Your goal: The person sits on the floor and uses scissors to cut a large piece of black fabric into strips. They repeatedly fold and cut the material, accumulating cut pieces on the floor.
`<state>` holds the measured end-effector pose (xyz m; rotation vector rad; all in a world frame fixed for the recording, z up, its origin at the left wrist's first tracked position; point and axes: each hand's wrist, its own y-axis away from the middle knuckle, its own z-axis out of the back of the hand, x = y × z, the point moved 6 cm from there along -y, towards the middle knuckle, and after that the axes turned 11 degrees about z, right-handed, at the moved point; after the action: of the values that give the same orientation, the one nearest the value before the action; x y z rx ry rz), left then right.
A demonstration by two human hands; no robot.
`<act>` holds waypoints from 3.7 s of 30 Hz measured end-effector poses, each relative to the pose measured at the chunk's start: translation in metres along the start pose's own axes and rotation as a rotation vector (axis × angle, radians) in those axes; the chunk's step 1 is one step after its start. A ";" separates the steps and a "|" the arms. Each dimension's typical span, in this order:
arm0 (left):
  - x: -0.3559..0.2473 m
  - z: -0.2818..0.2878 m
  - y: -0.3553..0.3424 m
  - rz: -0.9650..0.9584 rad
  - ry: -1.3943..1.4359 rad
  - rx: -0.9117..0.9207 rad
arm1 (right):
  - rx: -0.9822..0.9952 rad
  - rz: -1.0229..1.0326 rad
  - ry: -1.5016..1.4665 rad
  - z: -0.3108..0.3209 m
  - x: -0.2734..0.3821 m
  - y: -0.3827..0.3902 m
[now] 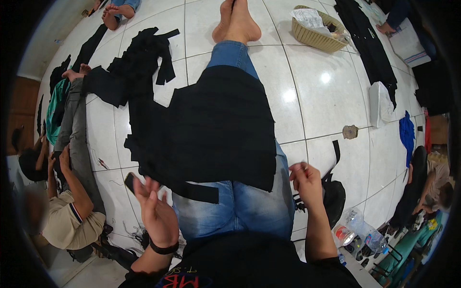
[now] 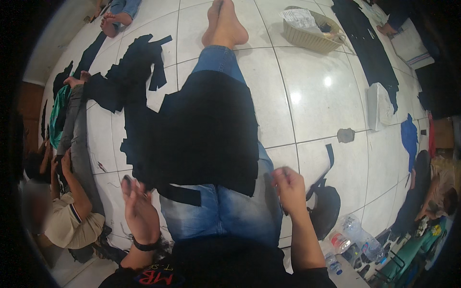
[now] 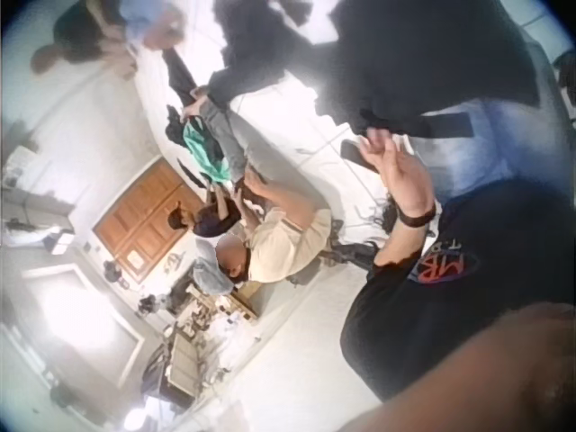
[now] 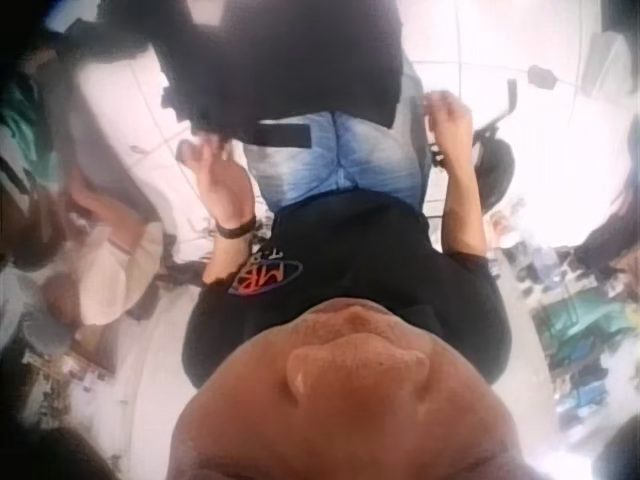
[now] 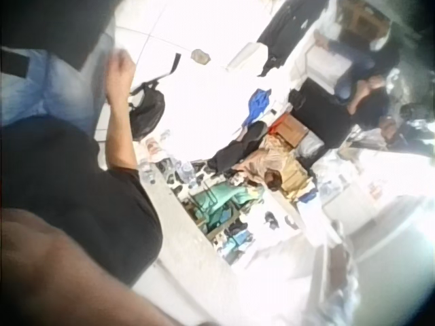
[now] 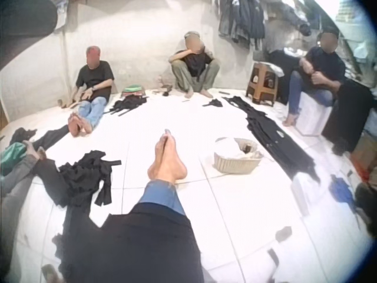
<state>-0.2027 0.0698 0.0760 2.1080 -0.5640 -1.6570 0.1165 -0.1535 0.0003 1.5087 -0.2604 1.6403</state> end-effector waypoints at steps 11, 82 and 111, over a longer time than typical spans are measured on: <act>0.129 -0.233 -0.003 -0.916 -1.342 1.583 | 0.034 0.119 -0.004 -0.012 0.014 0.005; 0.121 -0.203 0.005 -1.171 -1.458 0.905 | 0.436 -0.062 0.036 0.112 -0.053 0.027; 0.121 -0.176 -0.018 -1.167 -1.641 0.807 | 0.407 0.774 1.278 0.006 0.051 -0.011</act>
<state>-0.0040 0.0304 0.0059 0.6232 -0.3409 -4.3002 0.1341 -0.1280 0.0423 0.2970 0.2614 3.0581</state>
